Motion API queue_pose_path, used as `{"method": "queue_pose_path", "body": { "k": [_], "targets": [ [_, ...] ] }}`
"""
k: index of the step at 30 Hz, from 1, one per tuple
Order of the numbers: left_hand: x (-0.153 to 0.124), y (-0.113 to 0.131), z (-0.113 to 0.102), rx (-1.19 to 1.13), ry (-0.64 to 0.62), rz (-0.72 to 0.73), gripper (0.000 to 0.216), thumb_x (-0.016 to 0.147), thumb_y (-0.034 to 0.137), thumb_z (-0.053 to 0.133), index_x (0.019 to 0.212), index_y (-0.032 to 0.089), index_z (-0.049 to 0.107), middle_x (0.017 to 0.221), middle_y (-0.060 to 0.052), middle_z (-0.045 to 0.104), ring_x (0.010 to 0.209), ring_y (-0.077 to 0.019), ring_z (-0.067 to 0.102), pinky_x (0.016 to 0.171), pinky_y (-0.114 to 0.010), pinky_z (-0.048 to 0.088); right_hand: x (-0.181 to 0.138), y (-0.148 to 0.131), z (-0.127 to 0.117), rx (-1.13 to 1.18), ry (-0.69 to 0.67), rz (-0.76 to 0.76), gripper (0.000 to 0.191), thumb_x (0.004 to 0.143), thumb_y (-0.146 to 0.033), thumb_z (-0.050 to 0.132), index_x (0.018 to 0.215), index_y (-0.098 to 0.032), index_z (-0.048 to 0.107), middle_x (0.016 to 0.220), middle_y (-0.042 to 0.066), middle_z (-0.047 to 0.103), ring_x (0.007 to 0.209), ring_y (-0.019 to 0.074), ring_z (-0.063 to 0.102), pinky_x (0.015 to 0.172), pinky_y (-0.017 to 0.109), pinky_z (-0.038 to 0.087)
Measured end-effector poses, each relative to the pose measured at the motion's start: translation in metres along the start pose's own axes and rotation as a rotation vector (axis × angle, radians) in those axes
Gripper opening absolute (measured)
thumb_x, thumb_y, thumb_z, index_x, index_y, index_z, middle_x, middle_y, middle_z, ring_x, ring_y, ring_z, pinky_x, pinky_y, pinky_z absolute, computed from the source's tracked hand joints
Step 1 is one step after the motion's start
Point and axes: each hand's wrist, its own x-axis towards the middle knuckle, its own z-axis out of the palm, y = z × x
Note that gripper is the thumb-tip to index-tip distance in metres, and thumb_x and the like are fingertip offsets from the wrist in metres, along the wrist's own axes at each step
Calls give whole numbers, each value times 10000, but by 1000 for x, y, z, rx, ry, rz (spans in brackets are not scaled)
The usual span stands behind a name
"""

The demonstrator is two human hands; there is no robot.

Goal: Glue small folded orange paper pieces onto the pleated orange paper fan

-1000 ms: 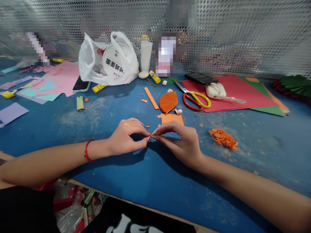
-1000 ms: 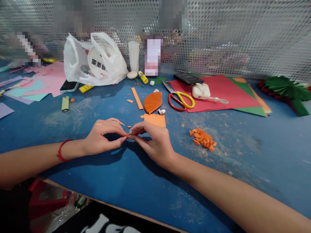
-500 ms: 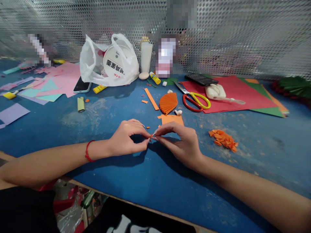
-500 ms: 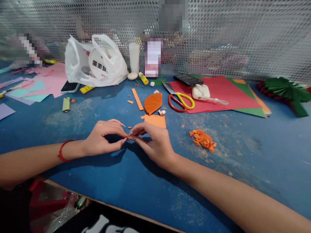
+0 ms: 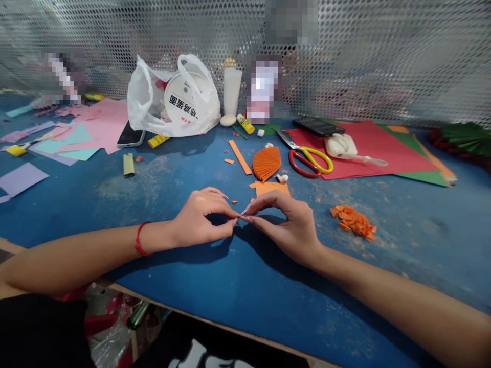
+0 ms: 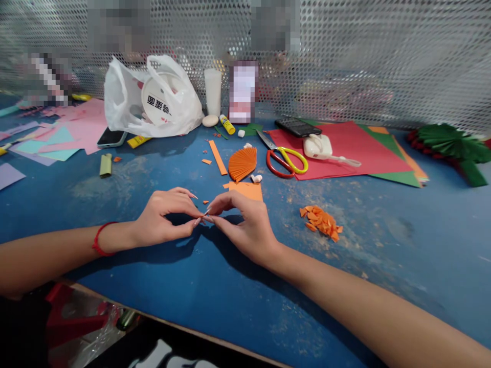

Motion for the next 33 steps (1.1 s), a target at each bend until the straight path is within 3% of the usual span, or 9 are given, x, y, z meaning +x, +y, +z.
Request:
{"method": "queue_pose_path", "body": {
  "k": [8,16,21,26,30,33],
  "targets": [
    [1,2,0,9,-20,27,44,757,230,728,778,192,716,731,11,772,668,-141,721,860,-335,516,-2,-1,-1,-16,-18,-60,127,805,-164,758,830,-213,643,748,-13,727,673,130,699,635,220,568],
    [0,1,-2,98,-54,125,108,871,244,666,780,199,703,732,8,771,638,-126,702,877,-328,490,-4,-2,0,-78,-60,-127,104,857,-191,706,932,-228,644,788,6,759,692,152,729,669,247,577],
    [-2,0,-3,61,-71,47,119,874,253,668,775,201,712,725,7,768,648,-131,700,893,-343,483,-5,-4,0,-47,-57,-152,252,864,-156,685,1093,-225,608,830,13,770,731,157,742,724,270,583],
    [-2,3,-3,-11,-80,-4,125,827,199,701,703,195,684,685,26,753,620,-121,683,896,-339,473,-5,-5,-2,-58,-39,-160,204,883,-160,657,1066,-224,595,851,13,742,763,146,718,733,259,563],
    [-1,6,0,-14,-45,-19,192,813,203,715,639,180,640,624,28,713,583,-114,657,871,-337,483,-3,-5,-1,-175,-134,-211,63,919,-237,619,970,-208,596,860,36,705,794,160,678,718,274,527],
    [-1,7,1,-41,-32,-26,217,826,235,719,636,176,630,625,23,713,581,-115,657,882,-339,488,-3,-3,2,-290,-230,-253,121,955,-316,566,951,-195,575,865,58,665,780,178,629,688,295,493]
  ]
}}
